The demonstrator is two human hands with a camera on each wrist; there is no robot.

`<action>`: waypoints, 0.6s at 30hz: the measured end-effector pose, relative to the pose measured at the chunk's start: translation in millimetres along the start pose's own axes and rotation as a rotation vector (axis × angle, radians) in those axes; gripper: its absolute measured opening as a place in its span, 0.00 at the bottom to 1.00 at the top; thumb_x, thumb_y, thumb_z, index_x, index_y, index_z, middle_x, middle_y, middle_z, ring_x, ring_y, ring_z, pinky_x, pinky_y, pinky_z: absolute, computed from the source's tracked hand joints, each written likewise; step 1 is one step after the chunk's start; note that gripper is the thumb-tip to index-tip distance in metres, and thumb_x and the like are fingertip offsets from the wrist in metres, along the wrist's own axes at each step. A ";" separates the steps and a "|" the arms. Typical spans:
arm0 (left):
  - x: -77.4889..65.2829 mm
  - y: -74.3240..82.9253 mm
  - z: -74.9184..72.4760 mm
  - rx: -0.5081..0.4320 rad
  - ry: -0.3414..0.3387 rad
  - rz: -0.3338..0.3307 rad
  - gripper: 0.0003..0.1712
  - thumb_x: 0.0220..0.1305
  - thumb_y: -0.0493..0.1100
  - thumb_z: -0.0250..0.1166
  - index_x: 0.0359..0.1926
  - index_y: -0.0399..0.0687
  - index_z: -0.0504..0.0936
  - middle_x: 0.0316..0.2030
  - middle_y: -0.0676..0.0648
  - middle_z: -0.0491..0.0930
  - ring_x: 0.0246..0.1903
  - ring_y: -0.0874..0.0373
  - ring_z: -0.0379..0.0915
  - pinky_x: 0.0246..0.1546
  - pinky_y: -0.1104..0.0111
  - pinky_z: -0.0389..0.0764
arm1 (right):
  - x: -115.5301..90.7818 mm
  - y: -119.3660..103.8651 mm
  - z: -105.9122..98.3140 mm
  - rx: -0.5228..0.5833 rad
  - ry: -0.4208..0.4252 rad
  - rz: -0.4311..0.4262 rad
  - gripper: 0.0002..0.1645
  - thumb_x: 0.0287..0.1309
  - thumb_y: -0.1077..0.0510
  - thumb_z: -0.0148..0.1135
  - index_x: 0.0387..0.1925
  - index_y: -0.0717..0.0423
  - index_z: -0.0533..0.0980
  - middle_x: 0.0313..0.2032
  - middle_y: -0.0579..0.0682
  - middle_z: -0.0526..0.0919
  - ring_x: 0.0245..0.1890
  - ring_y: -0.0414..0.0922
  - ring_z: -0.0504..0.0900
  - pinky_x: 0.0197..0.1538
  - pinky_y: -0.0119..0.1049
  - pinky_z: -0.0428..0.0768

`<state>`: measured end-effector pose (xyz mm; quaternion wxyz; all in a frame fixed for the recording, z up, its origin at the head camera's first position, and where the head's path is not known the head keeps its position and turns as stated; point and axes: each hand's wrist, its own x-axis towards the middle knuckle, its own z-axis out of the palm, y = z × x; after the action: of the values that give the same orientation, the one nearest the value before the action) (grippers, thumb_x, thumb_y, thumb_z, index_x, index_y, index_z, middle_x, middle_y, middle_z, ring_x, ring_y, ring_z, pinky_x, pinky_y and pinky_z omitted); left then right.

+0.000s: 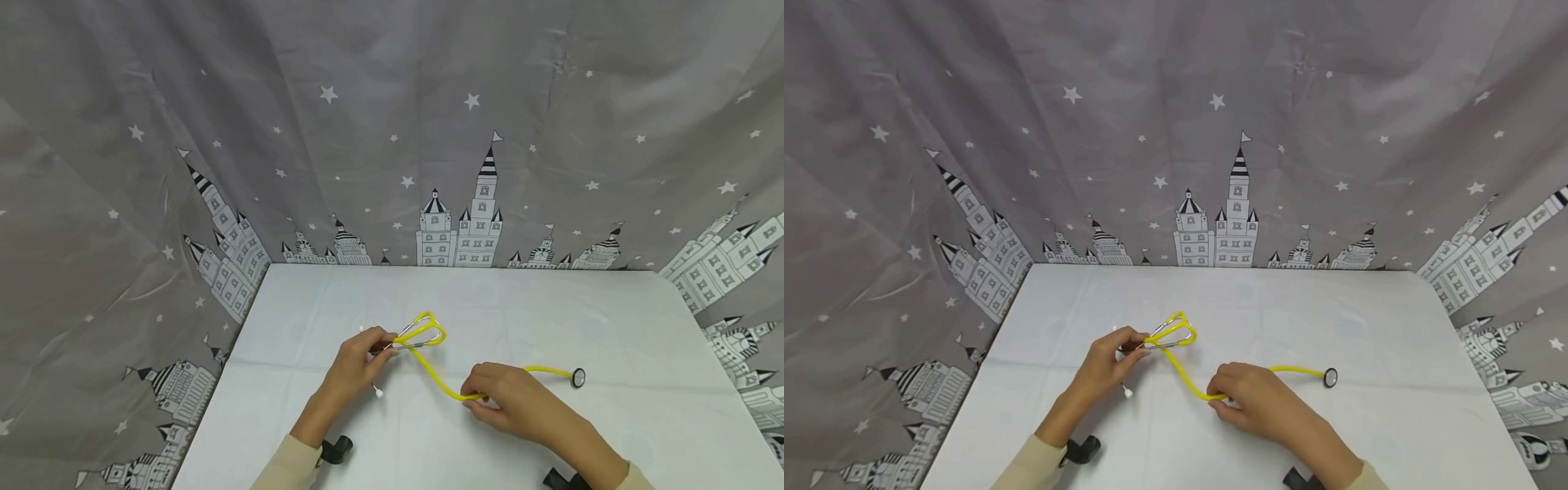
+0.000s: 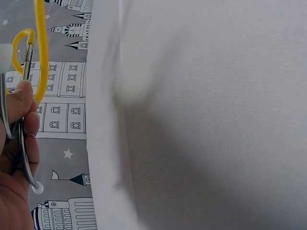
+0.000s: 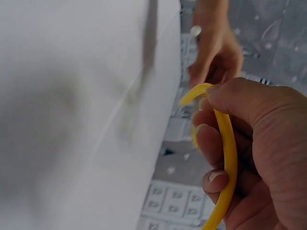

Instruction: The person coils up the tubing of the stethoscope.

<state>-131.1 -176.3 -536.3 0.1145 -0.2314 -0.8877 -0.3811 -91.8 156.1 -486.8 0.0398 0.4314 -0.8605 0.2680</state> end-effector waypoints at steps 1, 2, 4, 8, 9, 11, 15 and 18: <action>0.3 -0.2 0.2 0.003 -0.002 -0.006 0.15 0.63 0.36 0.79 0.48 0.48 0.84 0.48 0.51 0.92 0.41 0.63 0.89 0.43 0.72 0.90 | 1.6 -3.9 -1.1 -0.005 0.011 -0.024 0.09 0.63 0.59 0.76 0.40 0.41 0.84 0.37 0.30 0.81 0.36 0.27 0.78 0.42 0.18 0.78; 0.3 -0.4 0.5 0.008 -0.002 -0.010 0.15 0.63 0.37 0.79 0.48 0.49 0.84 0.48 0.52 0.91 0.41 0.63 0.88 0.44 0.73 0.90 | 3.2 -7.4 -2.1 -0.009 0.019 -0.045 0.10 0.63 0.59 0.77 0.40 0.41 0.85 0.37 0.30 0.81 0.36 0.27 0.77 0.41 0.17 0.77; 0.6 -0.4 1.1 0.007 -0.005 -0.018 0.16 0.63 0.37 0.78 0.49 0.51 0.84 0.47 0.52 0.91 0.42 0.64 0.89 0.44 0.73 0.90 | 6.9 -14.4 -4.7 -0.013 0.033 -0.082 0.09 0.63 0.59 0.76 0.41 0.42 0.85 0.36 0.31 0.81 0.35 0.27 0.77 0.41 0.16 0.76; 0.5 -0.3 2.1 0.007 -0.011 -0.021 0.15 0.63 0.36 0.78 0.49 0.51 0.86 0.46 0.52 0.91 0.42 0.63 0.89 0.44 0.72 0.91 | 15.3 -25.0 -9.0 -0.041 0.077 -0.151 0.07 0.65 0.58 0.74 0.41 0.43 0.84 0.36 0.33 0.81 0.35 0.28 0.76 0.41 0.15 0.75; 0.4 -0.1 2.2 0.007 -0.013 -0.020 0.15 0.63 0.36 0.78 0.49 0.51 0.86 0.46 0.52 0.91 0.41 0.62 0.89 0.43 0.72 0.91 | 17.7 -27.0 -10.2 -0.047 0.087 -0.162 0.07 0.65 0.58 0.73 0.42 0.43 0.84 0.36 0.33 0.81 0.35 0.28 0.76 0.41 0.15 0.75; -0.1 -0.4 2.7 0.010 -0.016 -0.014 0.14 0.64 0.37 0.78 0.48 0.51 0.86 0.45 0.51 0.91 0.41 0.62 0.89 0.43 0.71 0.91 | 22.5 -30.6 -13.1 -0.054 0.103 -0.175 0.06 0.66 0.58 0.73 0.42 0.44 0.84 0.36 0.33 0.81 0.35 0.28 0.75 0.41 0.16 0.75; -1.6 -1.8 4.4 0.010 -0.023 0.000 0.13 0.65 0.39 0.77 0.49 0.51 0.86 0.44 0.51 0.91 0.40 0.63 0.88 0.42 0.72 0.90 | 31.3 -36.5 -19.6 -0.057 0.119 -0.168 0.09 0.62 0.60 0.74 0.42 0.44 0.84 0.36 0.33 0.81 0.35 0.29 0.76 0.41 0.16 0.76; -2.3 -2.7 5.4 0.003 -0.026 0.001 0.13 0.66 0.40 0.77 0.49 0.52 0.86 0.45 0.53 0.91 0.41 0.64 0.88 0.43 0.73 0.90 | 36.7 -40.3 -24.0 -0.060 0.121 -0.165 0.10 0.60 0.61 0.75 0.41 0.46 0.84 0.36 0.34 0.81 0.36 0.29 0.76 0.41 0.17 0.77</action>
<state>-130.6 -174.7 -542.6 0.1037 -0.2367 -0.8896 -0.3765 -87.9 122.0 -438.1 0.1266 0.4822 -0.8259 0.2635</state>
